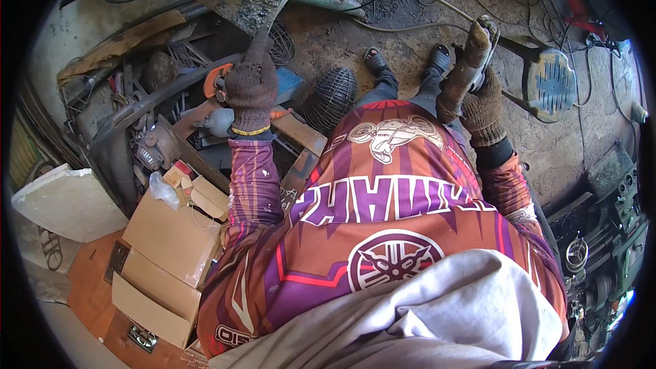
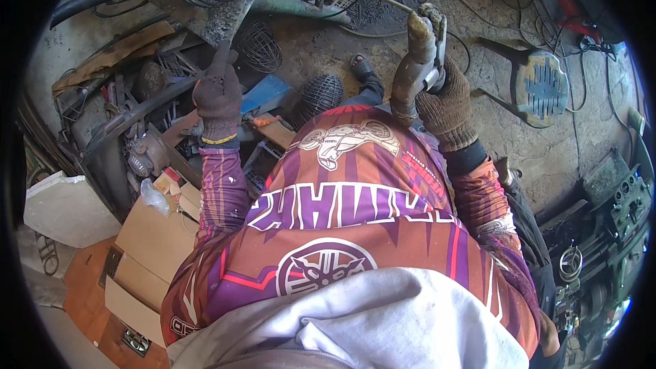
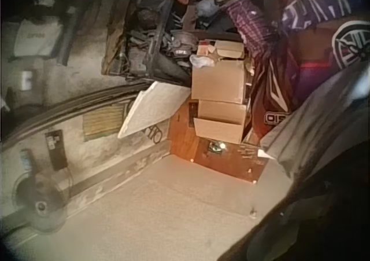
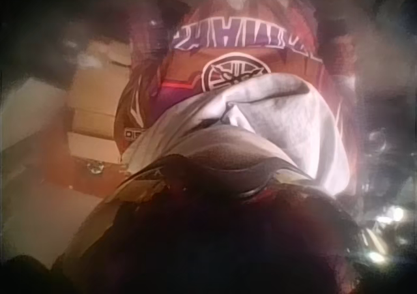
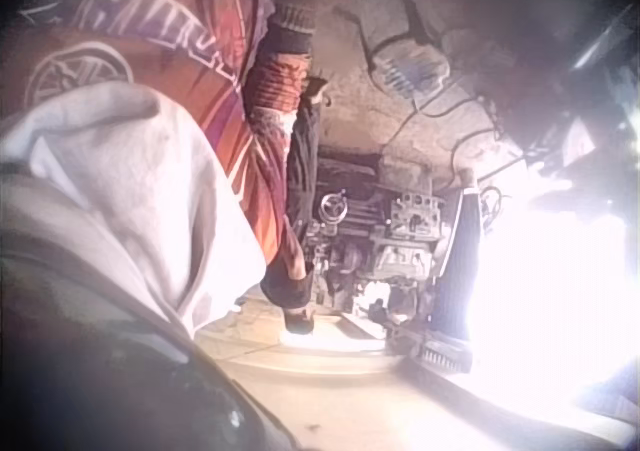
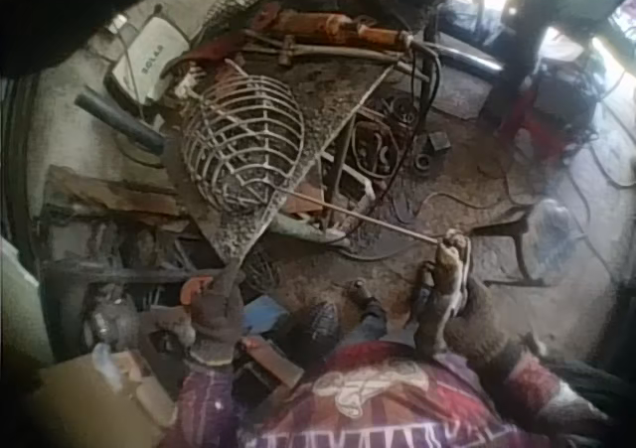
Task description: The person welds metal rods onto a circular metal frame using a welding torch.
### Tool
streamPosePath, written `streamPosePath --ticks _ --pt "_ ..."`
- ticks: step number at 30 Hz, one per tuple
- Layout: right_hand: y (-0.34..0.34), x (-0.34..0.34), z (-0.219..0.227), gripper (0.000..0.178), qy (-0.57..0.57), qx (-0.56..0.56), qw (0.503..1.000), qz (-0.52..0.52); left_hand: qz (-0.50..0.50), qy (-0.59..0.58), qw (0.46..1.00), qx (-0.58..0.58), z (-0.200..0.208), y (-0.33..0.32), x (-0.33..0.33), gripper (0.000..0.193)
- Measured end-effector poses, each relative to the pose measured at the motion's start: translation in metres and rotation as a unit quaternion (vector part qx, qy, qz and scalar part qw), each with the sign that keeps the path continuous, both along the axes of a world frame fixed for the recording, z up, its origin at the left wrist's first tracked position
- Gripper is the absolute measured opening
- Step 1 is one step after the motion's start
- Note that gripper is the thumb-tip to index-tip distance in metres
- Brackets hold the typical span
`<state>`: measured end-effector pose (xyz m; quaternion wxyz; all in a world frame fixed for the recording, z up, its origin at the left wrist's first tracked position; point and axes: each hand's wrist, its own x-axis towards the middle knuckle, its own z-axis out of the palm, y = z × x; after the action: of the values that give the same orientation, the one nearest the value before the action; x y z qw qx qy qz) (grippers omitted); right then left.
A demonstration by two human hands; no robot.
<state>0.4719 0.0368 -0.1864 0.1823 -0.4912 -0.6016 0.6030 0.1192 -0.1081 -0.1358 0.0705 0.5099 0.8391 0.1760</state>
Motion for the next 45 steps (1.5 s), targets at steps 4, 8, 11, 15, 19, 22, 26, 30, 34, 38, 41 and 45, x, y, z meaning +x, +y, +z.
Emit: streamPosePath --ticks 4,8,11,15,19,22,26,30,34,38,41,45 --pt "-0.001 0.002 -0.009 0.041 0.016 0.012 1.000 -0.002 -0.018 0.017 1.000 0.016 -0.006 -0.004 -0.004 0.037" --pt "0.001 0.002 -0.009 0.045 -0.006 0.001 1.000 0.013 -0.018 0.024 1.000 0.009 0.011 0.004 0.008 0.037" --pt "0.001 -0.002 0.005 0.049 0.015 0.011 1.000 -0.002 -0.031 0.055 0.998 -0.007 -0.009 -0.010 -0.008 0.038" --pt "0.000 -0.001 0.000 0.053 0.041 -0.008 0.999 -0.009 -0.032 0.058 0.998 0.020 -0.013 -0.007 -0.006 0.040" --pt "-0.001 0.003 -0.008 0.053 0.067 -0.028 0.997 -0.007 -0.016 -0.018 0.999 0.040 -0.002 0.002 -0.003 0.040" --pt "-0.001 0.007 -0.015 0.040 0.067 0.029 0.997 -0.005 -0.018 -0.022 0.999 0.039 -0.005 -0.001 -0.004 0.039" --pt "-0.001 0.005 -0.011 0.039 0.080 -0.022 0.996 -0.018 -0.022 -0.009 0.999 0.041 -0.006 -0.001 -0.004 0.039" --pt "-0.001 0.004 -0.013 0.038 0.045 -0.022 0.999 -0.002 0.018 -0.041 0.999 -0.011 -0.002 0.001 -0.001 0.038" --pt "0.000 0.002 -0.013 0.039 0.051 -0.028 0.998 -0.014 0.002 -0.016 1.000 0.000 -0.007 -0.001 -0.005 0.039" --pt "0.002 0.001 -0.009 0.046 0.035 -0.045 0.998 -0.020 -0.021 -0.024 0.999 0.030 -0.002 0.004 -0.002 0.040" --pt "0.002 0.000 -0.009 0.045 0.047 -0.039 0.998 -0.018 -0.005 -0.040 0.999 0.014 0.000 0.005 0.000 0.040" --pt "0.002 0.000 -0.007 0.043 0.036 -0.027 0.999 -0.013 -0.015 0.000 1.000 0.001 -0.001 -0.001 -0.001 0.036"
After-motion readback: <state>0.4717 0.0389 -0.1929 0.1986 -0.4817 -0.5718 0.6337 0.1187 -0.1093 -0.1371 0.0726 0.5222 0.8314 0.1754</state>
